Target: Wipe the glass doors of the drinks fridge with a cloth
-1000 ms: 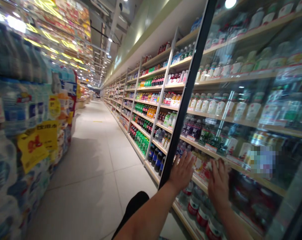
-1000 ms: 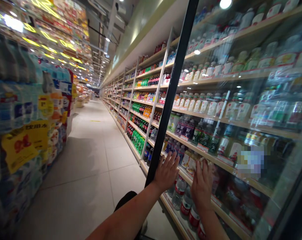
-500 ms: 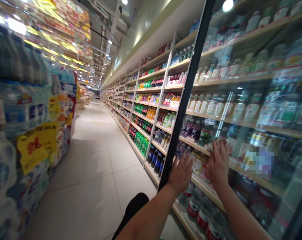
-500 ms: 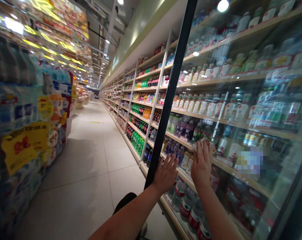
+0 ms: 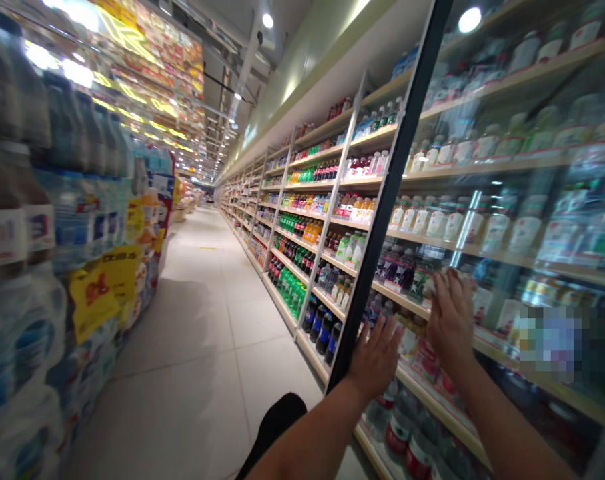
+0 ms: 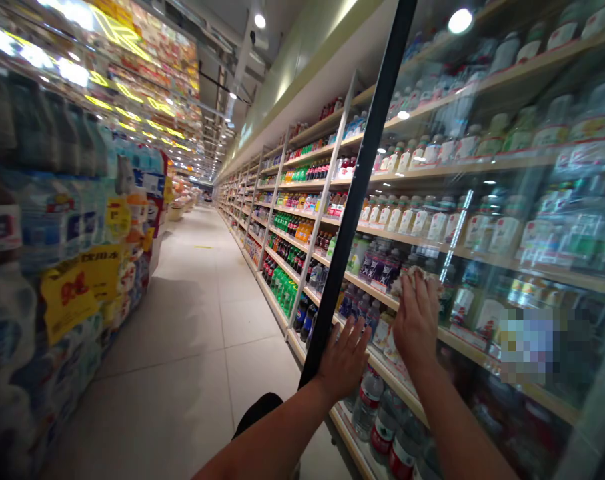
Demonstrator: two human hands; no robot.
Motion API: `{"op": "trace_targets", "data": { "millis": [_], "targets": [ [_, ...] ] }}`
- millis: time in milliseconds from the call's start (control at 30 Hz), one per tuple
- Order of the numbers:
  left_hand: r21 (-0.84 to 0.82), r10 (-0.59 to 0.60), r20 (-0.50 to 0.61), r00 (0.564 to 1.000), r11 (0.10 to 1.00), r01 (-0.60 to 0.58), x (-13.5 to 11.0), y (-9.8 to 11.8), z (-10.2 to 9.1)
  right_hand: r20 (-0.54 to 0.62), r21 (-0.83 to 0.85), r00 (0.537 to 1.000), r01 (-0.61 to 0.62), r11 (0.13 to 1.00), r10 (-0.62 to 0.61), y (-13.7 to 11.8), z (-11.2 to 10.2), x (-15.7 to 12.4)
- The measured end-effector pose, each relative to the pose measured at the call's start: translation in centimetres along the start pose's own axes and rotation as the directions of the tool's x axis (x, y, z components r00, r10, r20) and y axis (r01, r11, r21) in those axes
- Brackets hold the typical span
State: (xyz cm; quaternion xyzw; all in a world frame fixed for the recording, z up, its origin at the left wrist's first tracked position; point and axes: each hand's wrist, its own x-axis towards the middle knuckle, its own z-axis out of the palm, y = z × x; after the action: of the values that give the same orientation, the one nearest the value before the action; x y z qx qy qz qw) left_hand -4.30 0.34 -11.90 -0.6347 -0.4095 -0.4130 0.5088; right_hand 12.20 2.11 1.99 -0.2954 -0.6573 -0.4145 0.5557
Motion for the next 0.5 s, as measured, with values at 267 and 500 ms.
{"op": "trace_targets", "data": {
  "millis": [267,500],
  "targets": [
    [-0.034,0.001,-0.025,1.000,0.999,-0.001,0.0,-0.1,0.2,-0.047,0.014,0.998,-0.041,0.999,0.042,1.0,0.4,3.8],
    [-0.007,-0.009,-0.043,0.999,1.000,0.008,0.0,0.0,0.1,0.058,-0.002,0.996,0.070,0.998,-0.070,-1.0,-0.4,-3.3]
  ]
}}
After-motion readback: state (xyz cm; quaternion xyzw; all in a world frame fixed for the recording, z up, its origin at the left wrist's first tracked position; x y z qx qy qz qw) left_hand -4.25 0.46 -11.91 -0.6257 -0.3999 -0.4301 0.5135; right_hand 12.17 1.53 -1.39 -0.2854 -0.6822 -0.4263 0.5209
